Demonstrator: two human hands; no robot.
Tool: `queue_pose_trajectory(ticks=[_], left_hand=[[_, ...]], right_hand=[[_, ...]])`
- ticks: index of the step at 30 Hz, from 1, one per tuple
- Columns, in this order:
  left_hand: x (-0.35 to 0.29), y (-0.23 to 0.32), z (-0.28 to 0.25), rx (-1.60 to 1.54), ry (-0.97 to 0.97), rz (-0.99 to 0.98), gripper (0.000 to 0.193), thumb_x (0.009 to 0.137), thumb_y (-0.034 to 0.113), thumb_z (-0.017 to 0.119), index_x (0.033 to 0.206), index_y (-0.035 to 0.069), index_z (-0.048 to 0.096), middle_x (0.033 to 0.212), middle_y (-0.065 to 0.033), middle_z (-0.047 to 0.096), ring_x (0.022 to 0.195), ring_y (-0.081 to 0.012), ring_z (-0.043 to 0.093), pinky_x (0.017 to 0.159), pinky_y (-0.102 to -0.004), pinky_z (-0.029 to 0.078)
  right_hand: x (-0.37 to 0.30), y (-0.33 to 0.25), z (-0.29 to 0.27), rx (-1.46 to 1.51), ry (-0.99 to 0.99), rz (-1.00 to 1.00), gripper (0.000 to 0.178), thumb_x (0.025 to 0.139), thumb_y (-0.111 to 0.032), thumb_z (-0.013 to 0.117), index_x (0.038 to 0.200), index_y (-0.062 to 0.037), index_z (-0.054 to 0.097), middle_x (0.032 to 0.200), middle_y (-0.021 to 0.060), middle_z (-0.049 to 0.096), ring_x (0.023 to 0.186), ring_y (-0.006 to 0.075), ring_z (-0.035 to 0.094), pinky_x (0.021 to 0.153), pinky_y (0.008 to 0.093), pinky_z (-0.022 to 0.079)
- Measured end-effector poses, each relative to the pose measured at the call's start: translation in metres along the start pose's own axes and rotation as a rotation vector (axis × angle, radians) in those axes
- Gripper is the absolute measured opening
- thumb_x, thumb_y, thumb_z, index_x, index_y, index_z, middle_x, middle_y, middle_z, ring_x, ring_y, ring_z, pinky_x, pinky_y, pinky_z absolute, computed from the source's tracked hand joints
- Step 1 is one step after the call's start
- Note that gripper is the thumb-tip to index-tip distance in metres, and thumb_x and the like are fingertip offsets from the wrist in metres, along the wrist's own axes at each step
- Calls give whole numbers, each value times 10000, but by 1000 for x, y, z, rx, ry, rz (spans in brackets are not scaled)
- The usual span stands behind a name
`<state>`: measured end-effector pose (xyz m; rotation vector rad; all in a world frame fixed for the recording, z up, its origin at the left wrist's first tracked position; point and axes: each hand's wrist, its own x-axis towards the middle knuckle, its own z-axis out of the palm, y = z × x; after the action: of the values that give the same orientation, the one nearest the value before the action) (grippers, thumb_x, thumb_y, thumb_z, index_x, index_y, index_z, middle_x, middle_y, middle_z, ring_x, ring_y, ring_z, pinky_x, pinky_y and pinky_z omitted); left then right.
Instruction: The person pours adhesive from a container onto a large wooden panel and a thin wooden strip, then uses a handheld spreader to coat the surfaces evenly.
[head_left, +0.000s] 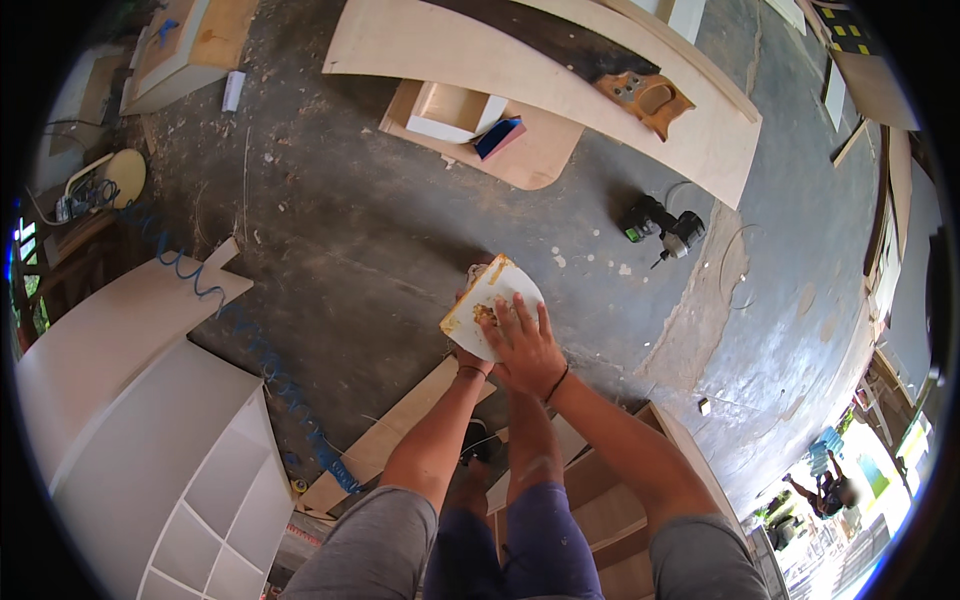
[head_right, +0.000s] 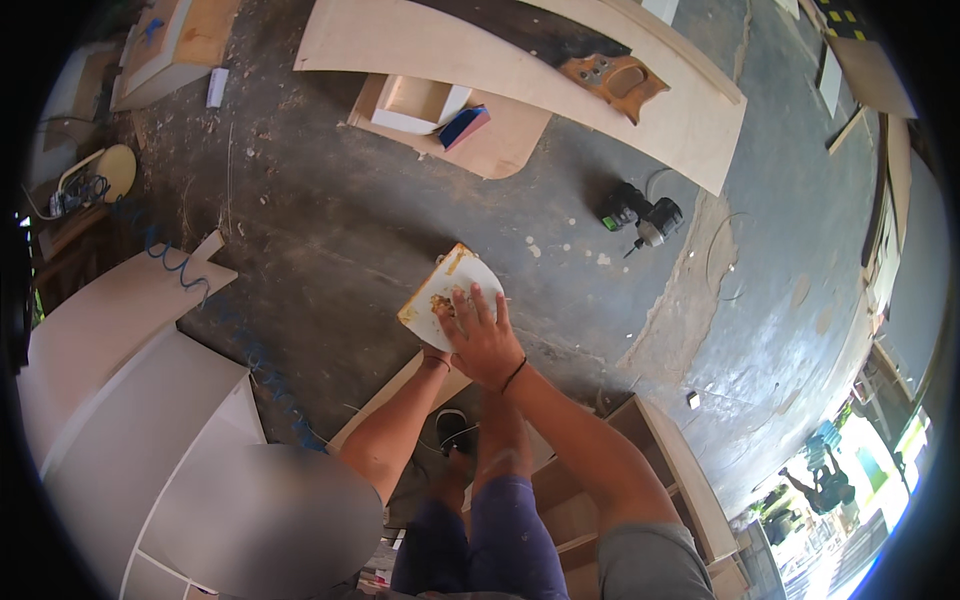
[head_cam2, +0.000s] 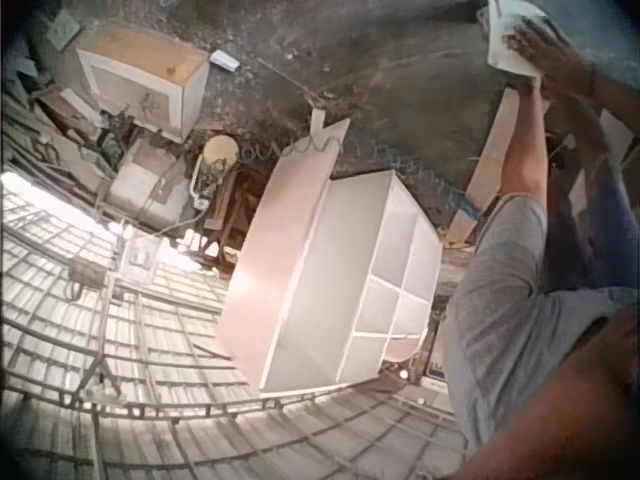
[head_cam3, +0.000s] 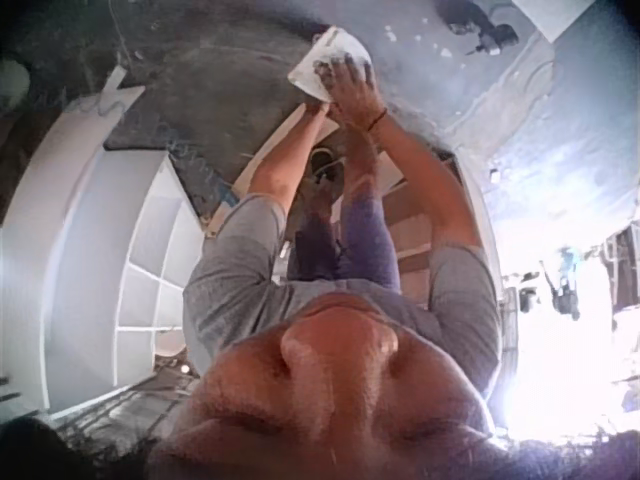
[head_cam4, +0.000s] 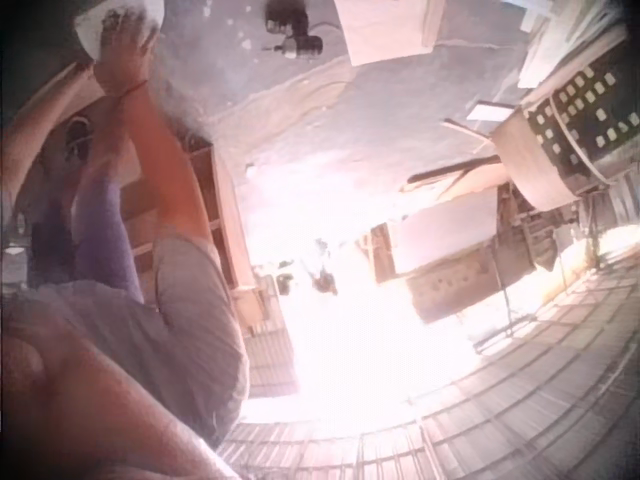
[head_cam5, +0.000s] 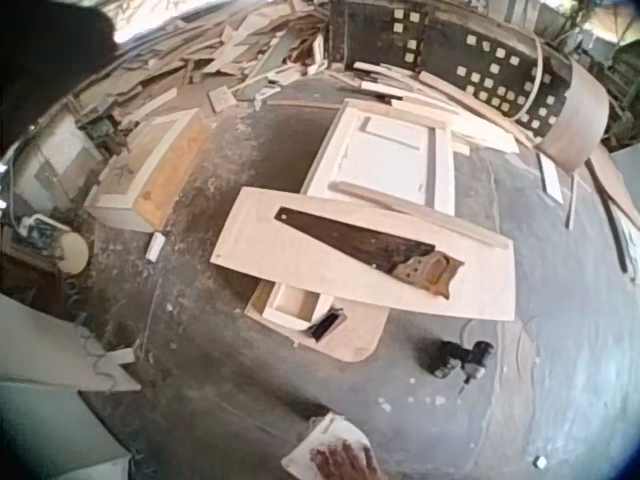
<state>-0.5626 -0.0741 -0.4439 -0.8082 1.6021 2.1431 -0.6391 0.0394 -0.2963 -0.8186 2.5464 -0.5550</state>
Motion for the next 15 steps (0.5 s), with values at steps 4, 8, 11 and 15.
queue_pose_trajectory(ticks=[4, 8, 11, 15], left_hand=[[45, 33, 11, -487, -215, -133, 504, 938, 399, 361, 1318, 67, 374, 1318, -109, 452, 1207, -274, 431, 1026, -383, 334], [34, 90, 20, 525, -183, 195, 640, 748, 394, 645, 1254, 72, 421, 1225, -124, 489, 1132, -295, 472, 971, -414, 381], [16, 122, 14, 1011, -169, 510, 849, 515, 287, 847, 1214, 61, 421, 1149, -147, 491, 1081, -342, 475, 920, -443, 409], [-38, 180, 32, 1135, -365, 725, 833, 519, 228, 833, 1206, 57, 395, 1179, -147, 475, 1057, -355, 486, 889, -428, 426]], right_hand=[[-4, 17, -10, 259, 141, 113, 542, 711, -216, 623, 1220, -75, 502, 1282, 196, 475, 1191, 389, 445, 940, 516, 396], [-12, 31, -46, 568, 302, 373, 329, 781, -58, 500, 1098, 3, 564, 851, 180, 637, 773, 322, 621, 690, 340, 495], [-34, 20, -85, 818, 418, 585, 255, 817, -94, 495, 1029, 24, 573, 693, 203, 581, 606, 312, 602, 564, 364, 460], [-90, -2, -104, 920, 699, 840, 223, 848, -114, 480, 981, 40, 570, 603, 183, 519, 500, 225, 522, 493, 340, 402]])
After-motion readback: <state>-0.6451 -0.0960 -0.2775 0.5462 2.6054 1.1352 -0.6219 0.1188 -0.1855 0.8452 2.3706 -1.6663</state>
